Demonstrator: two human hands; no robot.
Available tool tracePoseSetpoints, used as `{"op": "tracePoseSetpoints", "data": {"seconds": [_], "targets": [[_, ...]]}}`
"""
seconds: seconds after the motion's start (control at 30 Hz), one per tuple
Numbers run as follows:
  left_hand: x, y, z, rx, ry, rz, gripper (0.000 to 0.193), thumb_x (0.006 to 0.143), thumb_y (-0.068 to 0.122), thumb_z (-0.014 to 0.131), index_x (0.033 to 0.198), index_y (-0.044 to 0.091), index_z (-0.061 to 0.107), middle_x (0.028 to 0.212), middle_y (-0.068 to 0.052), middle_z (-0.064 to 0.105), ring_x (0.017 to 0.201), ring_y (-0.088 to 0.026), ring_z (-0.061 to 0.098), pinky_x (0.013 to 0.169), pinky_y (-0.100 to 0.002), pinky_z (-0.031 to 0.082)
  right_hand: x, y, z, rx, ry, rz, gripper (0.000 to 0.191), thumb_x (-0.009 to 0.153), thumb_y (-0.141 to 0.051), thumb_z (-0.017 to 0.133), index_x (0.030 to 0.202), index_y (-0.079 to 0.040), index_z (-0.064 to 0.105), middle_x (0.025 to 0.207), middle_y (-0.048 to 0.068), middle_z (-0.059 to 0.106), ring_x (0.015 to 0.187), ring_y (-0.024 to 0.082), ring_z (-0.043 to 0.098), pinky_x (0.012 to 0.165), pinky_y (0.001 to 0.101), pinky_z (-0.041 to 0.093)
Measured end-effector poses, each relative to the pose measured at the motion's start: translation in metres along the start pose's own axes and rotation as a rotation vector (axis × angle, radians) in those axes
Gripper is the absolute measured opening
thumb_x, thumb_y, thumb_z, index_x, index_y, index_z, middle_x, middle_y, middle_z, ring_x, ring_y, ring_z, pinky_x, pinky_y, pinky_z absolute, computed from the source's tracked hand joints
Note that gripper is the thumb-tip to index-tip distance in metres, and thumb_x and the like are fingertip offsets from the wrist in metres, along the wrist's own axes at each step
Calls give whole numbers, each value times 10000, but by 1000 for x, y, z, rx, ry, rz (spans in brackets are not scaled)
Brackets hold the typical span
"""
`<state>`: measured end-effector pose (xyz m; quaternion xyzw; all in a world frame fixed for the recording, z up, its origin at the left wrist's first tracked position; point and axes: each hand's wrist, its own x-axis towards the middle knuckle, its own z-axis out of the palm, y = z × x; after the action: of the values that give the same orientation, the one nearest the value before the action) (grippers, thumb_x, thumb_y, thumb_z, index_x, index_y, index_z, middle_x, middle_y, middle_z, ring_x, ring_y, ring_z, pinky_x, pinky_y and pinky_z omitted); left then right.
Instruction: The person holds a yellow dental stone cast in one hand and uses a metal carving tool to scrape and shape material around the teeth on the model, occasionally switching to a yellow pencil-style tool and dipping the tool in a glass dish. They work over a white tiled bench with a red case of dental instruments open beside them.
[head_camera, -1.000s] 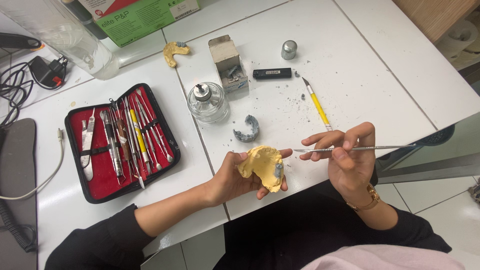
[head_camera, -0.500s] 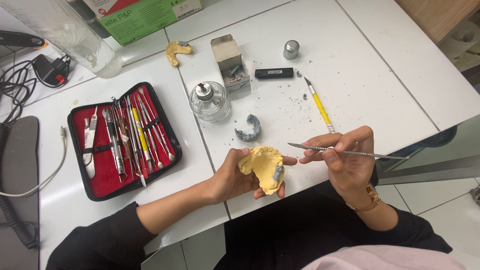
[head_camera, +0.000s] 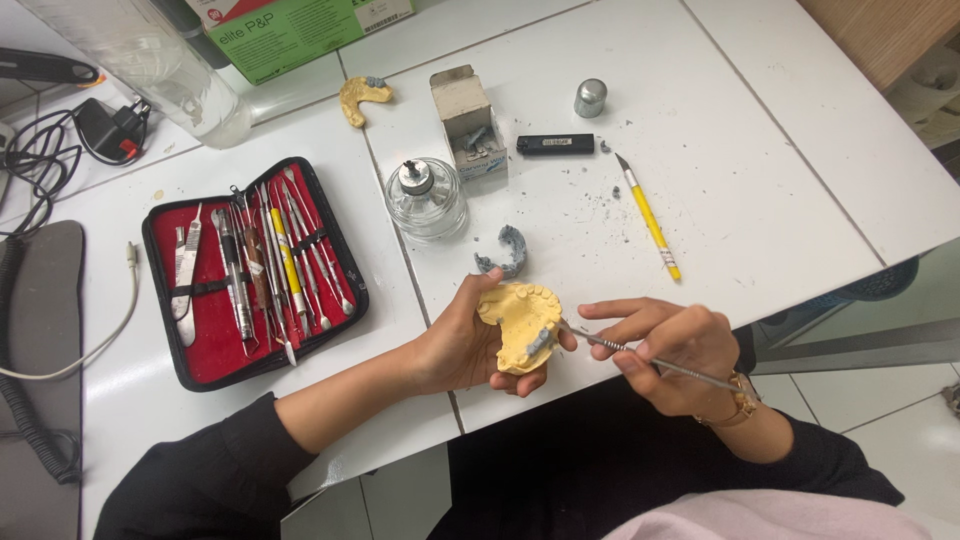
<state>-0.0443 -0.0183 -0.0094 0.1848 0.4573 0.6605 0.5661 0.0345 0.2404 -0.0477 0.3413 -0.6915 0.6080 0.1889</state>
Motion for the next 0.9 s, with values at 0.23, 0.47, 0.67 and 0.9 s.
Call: {"op": "tracePoseSetpoints", "data": {"seconds": [0.23,0.47,0.67,0.9], "targets": [[0,-9,-5,-27,23,-14,980,973,751,65,1194,-18,630,724,-124,591,548,-125,492,537,-253,437,-3,-4,6,18,-97,-2,280,922,53,614,1042,-115,425,1011,174,759,1156,448,718,925,475,689],[1,-6,-3,-18,-5,-9,953,984,729,82,1272,-13,607,810,-125,596,707,-183,590,620,-282,468,-9,2,7,80,-88,23,248,941,55,612,1008,-127,457,1013,222,745,1181,471,692,937,524,676],[0,3,2,11,-81,-10,820,967,567,176,1515,14,433,1176,-231,673,991,-232,635,903,-348,527,-6,5,2,224,167,117,189,1060,-36,535,1122,-105,370,964,195,695,966,263,750,994,555,664],[-1,7,9,16,-78,0,708,958,328,245,1610,54,253,1451,-241,544,1209,-268,644,1090,-382,509,-3,15,-8,339,235,187,195,1045,-11,562,1071,-121,403,863,131,659,893,219,736,735,409,716]]}}
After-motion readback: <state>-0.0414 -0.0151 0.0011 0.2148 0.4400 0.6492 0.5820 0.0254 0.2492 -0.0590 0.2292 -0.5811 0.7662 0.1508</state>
